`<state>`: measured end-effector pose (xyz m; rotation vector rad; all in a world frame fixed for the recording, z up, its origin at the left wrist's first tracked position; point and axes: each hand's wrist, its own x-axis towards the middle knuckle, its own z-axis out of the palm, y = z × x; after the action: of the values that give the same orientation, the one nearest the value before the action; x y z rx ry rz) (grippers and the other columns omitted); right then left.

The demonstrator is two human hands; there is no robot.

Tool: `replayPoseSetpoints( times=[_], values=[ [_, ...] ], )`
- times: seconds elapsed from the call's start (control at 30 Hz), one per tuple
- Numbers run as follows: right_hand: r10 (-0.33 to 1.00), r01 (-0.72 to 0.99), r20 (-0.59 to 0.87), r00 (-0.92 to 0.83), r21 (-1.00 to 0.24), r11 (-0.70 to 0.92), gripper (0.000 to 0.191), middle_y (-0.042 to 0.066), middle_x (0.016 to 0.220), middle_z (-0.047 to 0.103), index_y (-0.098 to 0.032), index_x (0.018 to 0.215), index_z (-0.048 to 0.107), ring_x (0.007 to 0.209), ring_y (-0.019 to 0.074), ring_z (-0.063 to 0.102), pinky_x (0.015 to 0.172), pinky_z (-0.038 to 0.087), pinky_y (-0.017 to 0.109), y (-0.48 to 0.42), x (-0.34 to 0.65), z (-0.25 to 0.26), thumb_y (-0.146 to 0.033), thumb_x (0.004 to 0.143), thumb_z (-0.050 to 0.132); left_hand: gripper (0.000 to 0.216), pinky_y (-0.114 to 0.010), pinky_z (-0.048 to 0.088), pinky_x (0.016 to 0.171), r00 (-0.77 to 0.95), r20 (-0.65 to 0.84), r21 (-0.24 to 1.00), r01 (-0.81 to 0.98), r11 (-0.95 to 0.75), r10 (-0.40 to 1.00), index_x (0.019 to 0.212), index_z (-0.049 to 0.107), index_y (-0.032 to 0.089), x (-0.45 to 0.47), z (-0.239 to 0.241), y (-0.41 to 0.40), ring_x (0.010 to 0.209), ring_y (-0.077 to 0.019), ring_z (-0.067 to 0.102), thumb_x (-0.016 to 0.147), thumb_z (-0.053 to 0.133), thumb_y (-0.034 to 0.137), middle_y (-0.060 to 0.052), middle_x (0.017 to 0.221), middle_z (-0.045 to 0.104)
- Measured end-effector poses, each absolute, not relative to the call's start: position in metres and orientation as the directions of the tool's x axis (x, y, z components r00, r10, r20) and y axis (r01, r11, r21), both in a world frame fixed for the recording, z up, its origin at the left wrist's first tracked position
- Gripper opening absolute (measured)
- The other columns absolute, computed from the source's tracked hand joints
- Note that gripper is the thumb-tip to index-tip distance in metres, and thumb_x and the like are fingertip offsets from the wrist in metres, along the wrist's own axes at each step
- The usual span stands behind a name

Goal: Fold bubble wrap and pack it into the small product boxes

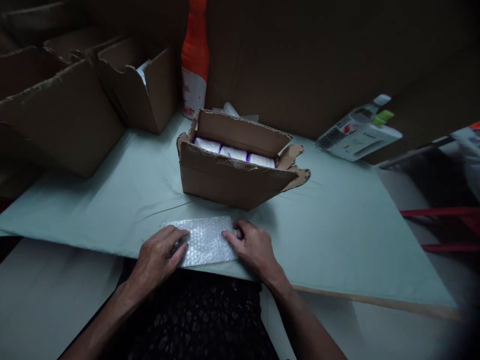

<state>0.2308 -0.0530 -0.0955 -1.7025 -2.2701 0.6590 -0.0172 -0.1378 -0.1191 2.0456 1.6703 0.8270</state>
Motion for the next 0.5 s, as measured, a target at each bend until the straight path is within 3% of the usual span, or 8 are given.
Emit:
replayPoseSetpoints(
  times=[0.13, 0.23, 0.33, 0.4, 0.5],
  values=[
    [0.931, 0.793, -0.073, -0.358, -0.55, 0.262, 0.015, 0.001, 0.072, 0.067, -0.019, 0.077, 0.062, 0.063, 0.0153, 0.058, 0.061, 0.037, 0.026, -0.056, 0.216, -0.097, -0.031, 0.085, 0.065, 0.023, -0.034, 0.055, 0.076, 0.084, 0.241, 0.572, 0.793, -0.212, 0.967, 0.118, 0.058, 0.024, -0.02, -0.118, -0.137, 0.088, -0.0191, 0.064, 0.097, 0.052, 0.023, -0.005, 0.104, 0.064],
    [0.932, 0.66, 0.04, -0.361, -0.695, 0.285, 0.008, 0.001, 0.079, 0.068, -0.02, 0.081, 0.058, 0.065, 0.0142, 0.057, 0.063, 0.042, 0.026, -0.061, 0.216, -0.098, -0.027, 0.085, 0.062, 0.04, -0.046, 0.052, 0.094, 0.055, 0.33, 0.496, 0.839, -0.222, 0.942, 0.132, 0.053, 0.024, -0.029, -0.11, -0.129, 0.114, -0.028, 0.059, 0.093, 0.057, 0.025, -0.012, 0.124, 0.06],
    [0.915, 0.486, 0.161, -0.369, -0.806, 0.338, 0.004, 0.002, 0.083, 0.069, -0.022, 0.084, 0.057, 0.07, 0.0151, 0.06, 0.066, 0.047, 0.026, -0.067, 0.222, -0.097, -0.025, 0.086, 0.059, 0.061, -0.051, 0.046, 0.106, 0.118, 0.288, 0.549, 0.793, -0.265, 0.95, 0.145, 0.041, 0.022, -0.041, -0.103, -0.115, 0.129, -0.0314, 0.051, 0.088, 0.062, 0.028, -0.015, 0.139, 0.054],
    [0.908, 0.431, 0.229, -0.352, -0.821, 0.374, 0.006, 0.001, 0.081, 0.067, -0.022, 0.087, 0.058, 0.071, 0.0151, 0.061, 0.065, 0.049, 0.026, -0.072, 0.225, -0.094, -0.024, 0.085, 0.062, 0.062, -0.048, 0.049, 0.101, 0.173, 0.174, 0.628, 0.739, -0.244, 0.969, 0.143, 0.044, 0.022, -0.046, -0.102, -0.106, 0.121, -0.0287, 0.056, 0.085, 0.064, 0.03, -0.013, 0.131, 0.061],
    [0.916, 0.425, 0.272, -0.296, -0.821, 0.381, 0.016, 0.0, 0.081, 0.065, -0.023, 0.096, 0.059, 0.069, 0.0144, 0.06, 0.065, 0.05, 0.025, -0.075, 0.229, -0.091, -0.024, 0.082, 0.067, 0.033, -0.044, 0.051, 0.09, 0.245, 0.008, 0.665, 0.723, -0.188, 0.97, 0.115, 0.064, 0.022, -0.051, -0.102, -0.098, 0.096, -0.0246, 0.062, 0.084, 0.063, 0.032, -0.007, 0.103, 0.07]
  ],
)
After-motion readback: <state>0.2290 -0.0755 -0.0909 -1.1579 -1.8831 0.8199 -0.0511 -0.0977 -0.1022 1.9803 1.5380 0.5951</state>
